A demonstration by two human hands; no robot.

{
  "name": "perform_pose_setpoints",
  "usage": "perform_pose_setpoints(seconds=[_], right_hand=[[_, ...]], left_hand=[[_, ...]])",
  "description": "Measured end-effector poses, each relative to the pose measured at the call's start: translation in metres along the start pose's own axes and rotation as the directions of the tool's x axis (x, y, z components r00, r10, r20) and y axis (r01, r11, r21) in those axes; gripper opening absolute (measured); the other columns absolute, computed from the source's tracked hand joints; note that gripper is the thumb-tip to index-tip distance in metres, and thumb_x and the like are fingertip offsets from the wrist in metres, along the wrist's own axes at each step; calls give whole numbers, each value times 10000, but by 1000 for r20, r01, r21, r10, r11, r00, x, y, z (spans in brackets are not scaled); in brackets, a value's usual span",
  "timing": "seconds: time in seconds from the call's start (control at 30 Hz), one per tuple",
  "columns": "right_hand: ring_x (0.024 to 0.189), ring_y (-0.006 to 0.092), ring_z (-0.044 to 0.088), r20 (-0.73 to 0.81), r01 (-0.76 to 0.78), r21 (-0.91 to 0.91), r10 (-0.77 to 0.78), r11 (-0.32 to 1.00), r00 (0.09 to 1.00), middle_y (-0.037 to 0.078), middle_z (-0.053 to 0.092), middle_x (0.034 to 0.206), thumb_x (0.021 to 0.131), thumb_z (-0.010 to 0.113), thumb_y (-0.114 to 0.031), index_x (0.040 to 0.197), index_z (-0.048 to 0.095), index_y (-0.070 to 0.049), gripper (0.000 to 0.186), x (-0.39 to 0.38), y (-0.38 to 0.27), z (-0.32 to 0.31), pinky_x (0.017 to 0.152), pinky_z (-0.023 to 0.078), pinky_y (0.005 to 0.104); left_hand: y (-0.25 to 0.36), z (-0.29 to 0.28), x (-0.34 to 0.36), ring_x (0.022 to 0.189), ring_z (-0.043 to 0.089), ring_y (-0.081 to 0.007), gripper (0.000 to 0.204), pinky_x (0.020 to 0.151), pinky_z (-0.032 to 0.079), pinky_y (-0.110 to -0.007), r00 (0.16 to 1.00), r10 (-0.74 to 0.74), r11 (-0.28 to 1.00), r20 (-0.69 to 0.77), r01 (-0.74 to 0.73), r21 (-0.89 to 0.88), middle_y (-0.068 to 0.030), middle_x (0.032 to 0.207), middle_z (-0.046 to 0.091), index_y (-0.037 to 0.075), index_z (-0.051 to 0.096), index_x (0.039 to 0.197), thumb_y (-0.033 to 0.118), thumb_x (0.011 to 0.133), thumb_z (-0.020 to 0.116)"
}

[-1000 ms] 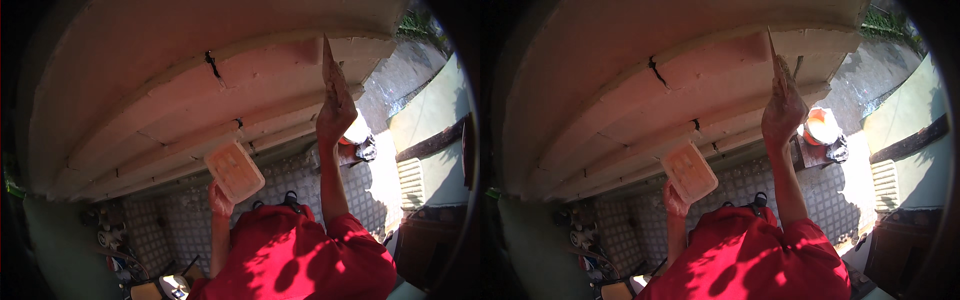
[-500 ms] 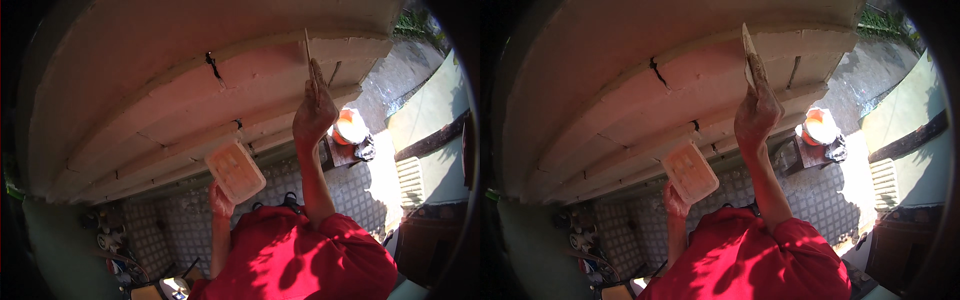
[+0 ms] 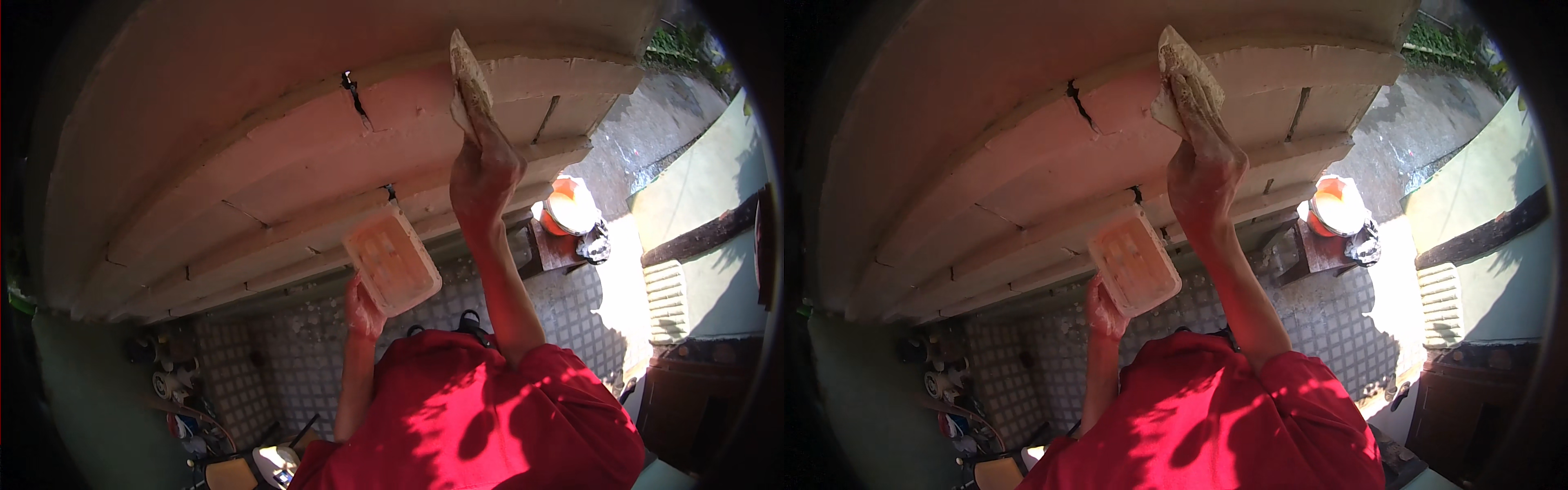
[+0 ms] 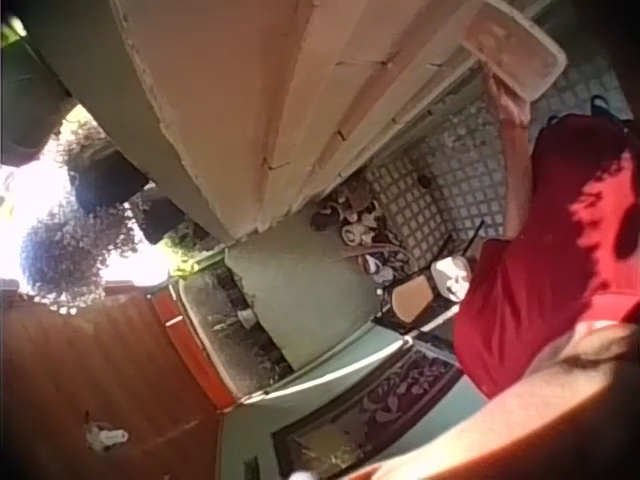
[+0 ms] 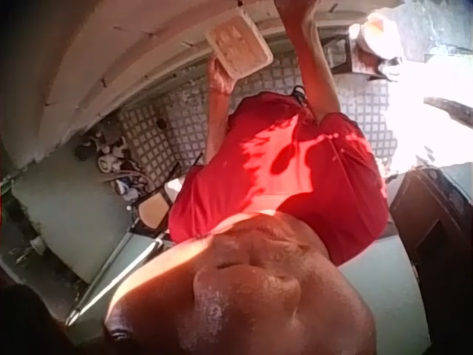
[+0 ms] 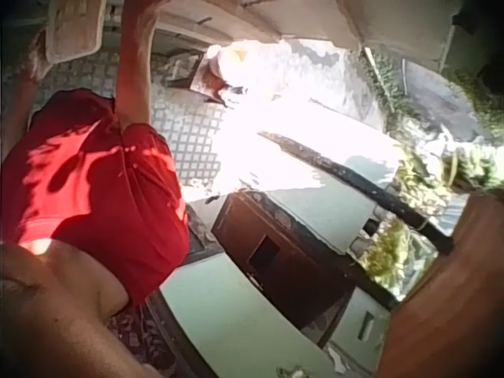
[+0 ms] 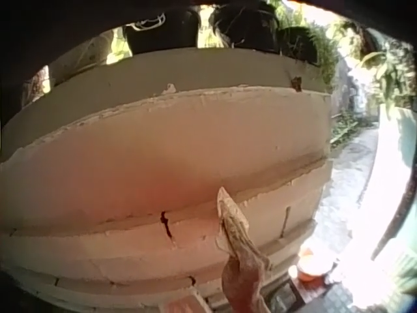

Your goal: Applying wall putty to cracks in a concrete beam using a putty knife.

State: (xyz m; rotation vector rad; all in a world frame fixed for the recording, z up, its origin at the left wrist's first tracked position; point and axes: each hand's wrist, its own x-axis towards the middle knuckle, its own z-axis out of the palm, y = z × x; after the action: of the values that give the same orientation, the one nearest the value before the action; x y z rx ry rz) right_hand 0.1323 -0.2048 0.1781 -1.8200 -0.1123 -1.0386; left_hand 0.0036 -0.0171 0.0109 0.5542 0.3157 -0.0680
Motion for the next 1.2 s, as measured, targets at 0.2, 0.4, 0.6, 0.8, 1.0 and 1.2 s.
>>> perform_pose_setpoints(seconds=[0.2, 0.4, 0.6, 0.8, 1.0, 1.2], right_hand=[[1038, 373, 605, 63, 288, 261, -314, 921, 948, 206, 634, 1103, 690, 480, 171, 1123, 631, -19, 497, -46, -36, 43, 842, 522, 367], [894, 120, 634, 260, -101, 339, 10, 935, 966, 102, 690, 1003, 854, 642, -15, 1106, 617, 39, 259, -57, -26, -20, 805, 498, 267], [912, 115, 608, 563, -545, 200, 360, 814, 744, 77, 656, 1062, 888, 621, -74, 1139, 607, 30, 272, -83, 4, -67, 791, 507, 264], [766, 307, 652, 647, -328, -75, 296, 942, 703, 204, 650, 941, 831, 534, -44, 1101, 566, 43, 285, -117, 8, -34, 726, 503, 334], [818, 418, 628, 571, -250, -94, 258, 964, 780, 222, 645, 929, 807, 493, -72, 1124, 548, 23, 335, -122, -2, -34, 726, 506, 391], [840, 381, 649, 581, -294, -75, 282, 953, 763, 226, 644, 952, 810, 478, -55, 1145, 547, 19, 350, -135, 6, -30, 741, 509, 379]], left_hand=[[-2, 3, 2, 1242, 460, -230, 492, 1041, 375, -394, 999, -41, 999, -6, 41, 23, -63, 1357, 477, 83, 403, 1376, 296, 939, 475], [6, 14, 1, 1281, 420, -217, 562, 1058, 359, -391, 990, -28, 1000, 139, 28, 6, -46, 1396, 423, 119, 313, 1433, 307, 935, 491], [-5, 27, 3, 1193, 506, -210, 467, 1022, 407, -392, 997, 43, 999, 66, -42, -16, -65, 1307, 514, 76, 405, 1357, 305, 954, 463], [-5, 12, -1, 1297, 400, -191, 603, 1055, 371, -380, 989, -25, 999, 148, 19, 41, -34, 1423, 373, 160, 261, 1451, 328, 923, 499], [-6, 13, -8, 1284, 425, -200, 606, 1051, 394, -384, 992, 2, 995, 128, -14, 97, -52, 1403, 400, 160, 254, 1458, 339, 925, 482], [6, 13, -13, 1311, 401, -205, 664, 1077, 374, -385, 993, -25, 978, 113, 1, 208, -68, 1445, 354, 172, 187, 1491, 355, 917, 465]])
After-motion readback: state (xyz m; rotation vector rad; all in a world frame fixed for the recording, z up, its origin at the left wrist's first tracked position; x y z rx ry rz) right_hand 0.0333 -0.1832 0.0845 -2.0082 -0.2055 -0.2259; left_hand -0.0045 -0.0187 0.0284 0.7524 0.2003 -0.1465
